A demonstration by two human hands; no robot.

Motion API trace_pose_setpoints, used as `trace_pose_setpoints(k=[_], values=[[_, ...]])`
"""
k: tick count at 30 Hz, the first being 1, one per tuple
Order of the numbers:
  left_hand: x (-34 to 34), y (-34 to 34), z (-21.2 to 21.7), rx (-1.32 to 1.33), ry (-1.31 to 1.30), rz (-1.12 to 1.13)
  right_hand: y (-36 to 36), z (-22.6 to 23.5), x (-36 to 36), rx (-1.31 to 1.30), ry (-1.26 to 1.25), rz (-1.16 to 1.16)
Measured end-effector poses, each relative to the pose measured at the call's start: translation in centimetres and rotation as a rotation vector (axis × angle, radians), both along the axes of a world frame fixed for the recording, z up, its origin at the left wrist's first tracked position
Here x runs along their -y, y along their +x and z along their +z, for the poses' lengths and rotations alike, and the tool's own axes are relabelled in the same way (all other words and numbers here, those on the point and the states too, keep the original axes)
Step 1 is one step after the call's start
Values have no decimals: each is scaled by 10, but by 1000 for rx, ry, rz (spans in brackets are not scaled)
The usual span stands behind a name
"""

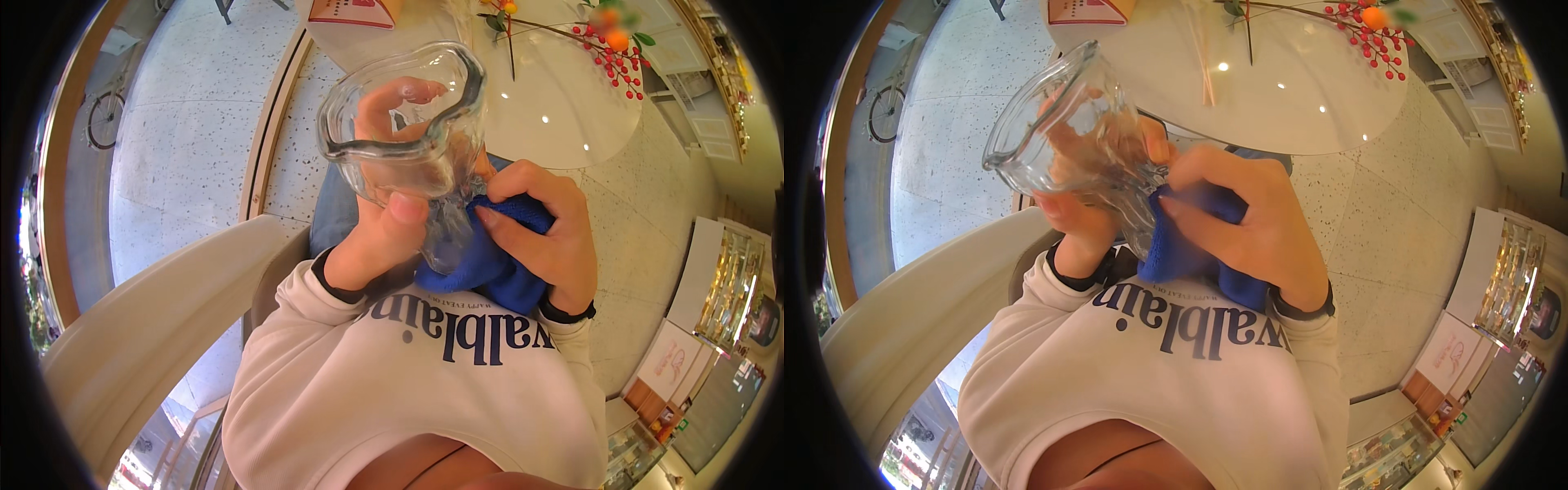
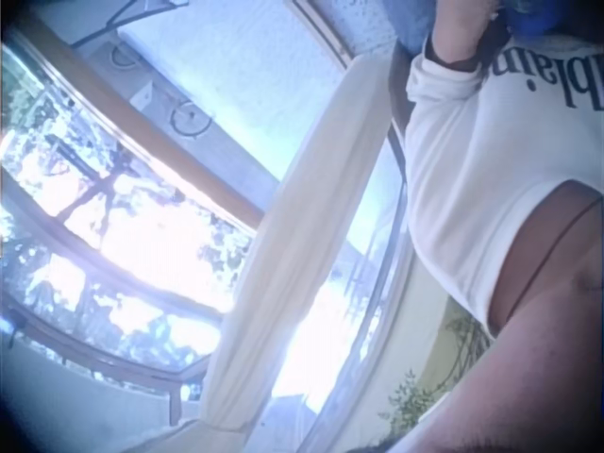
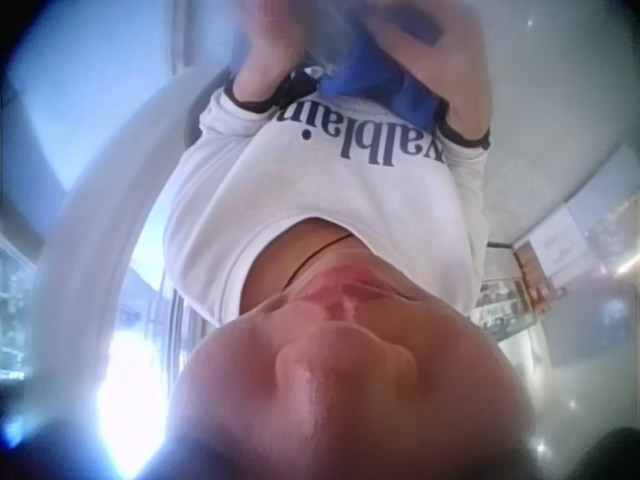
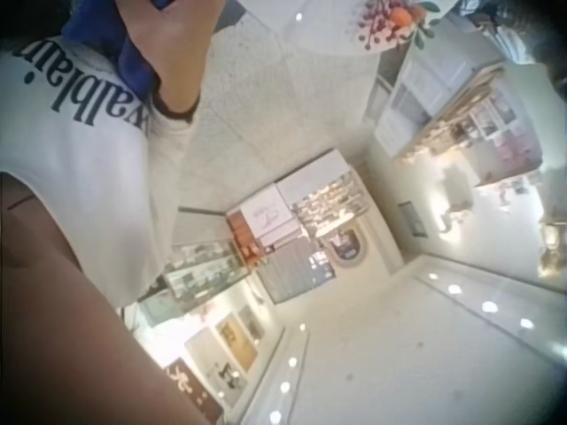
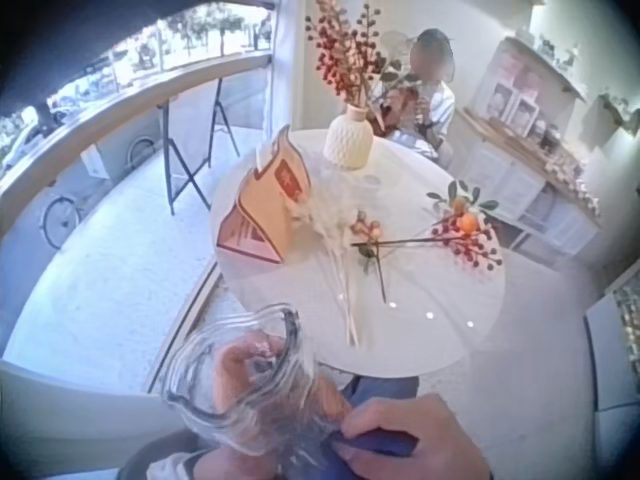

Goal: The person assembles a wooden flip calendar by threading numbered cards onto metal rings. They then wipe a glass pitcher with a blue cloth and place the completed calendar on a display counter.

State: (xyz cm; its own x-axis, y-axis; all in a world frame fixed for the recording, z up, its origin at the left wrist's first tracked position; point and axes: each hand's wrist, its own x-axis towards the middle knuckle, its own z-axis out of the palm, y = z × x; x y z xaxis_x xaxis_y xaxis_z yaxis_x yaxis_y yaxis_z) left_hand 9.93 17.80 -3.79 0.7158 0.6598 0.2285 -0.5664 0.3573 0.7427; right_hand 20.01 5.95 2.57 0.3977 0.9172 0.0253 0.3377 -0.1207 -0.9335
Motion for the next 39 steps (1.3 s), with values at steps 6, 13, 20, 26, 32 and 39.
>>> trace_pose_setpoints(k=[6,13,20,26,32,39], values=[[-5,1,4,-58,-3,4,7,-6,14,-136,-80,-54],[-9,4,-5,10,-59,-121,17,-1,26,-56,30,-71],[-10,1,-2,-13,-160,-214,21,33,6,170,239,-243],[-4,1,-1,-105,-39,-141,13,20,-30,525,375,-143],[-18,-12,2,-75,74,-145,-4,9,-31,552,373,-115],[-39,-25,-9,-108,304,-276,-4,20,-23,166,120,95]])
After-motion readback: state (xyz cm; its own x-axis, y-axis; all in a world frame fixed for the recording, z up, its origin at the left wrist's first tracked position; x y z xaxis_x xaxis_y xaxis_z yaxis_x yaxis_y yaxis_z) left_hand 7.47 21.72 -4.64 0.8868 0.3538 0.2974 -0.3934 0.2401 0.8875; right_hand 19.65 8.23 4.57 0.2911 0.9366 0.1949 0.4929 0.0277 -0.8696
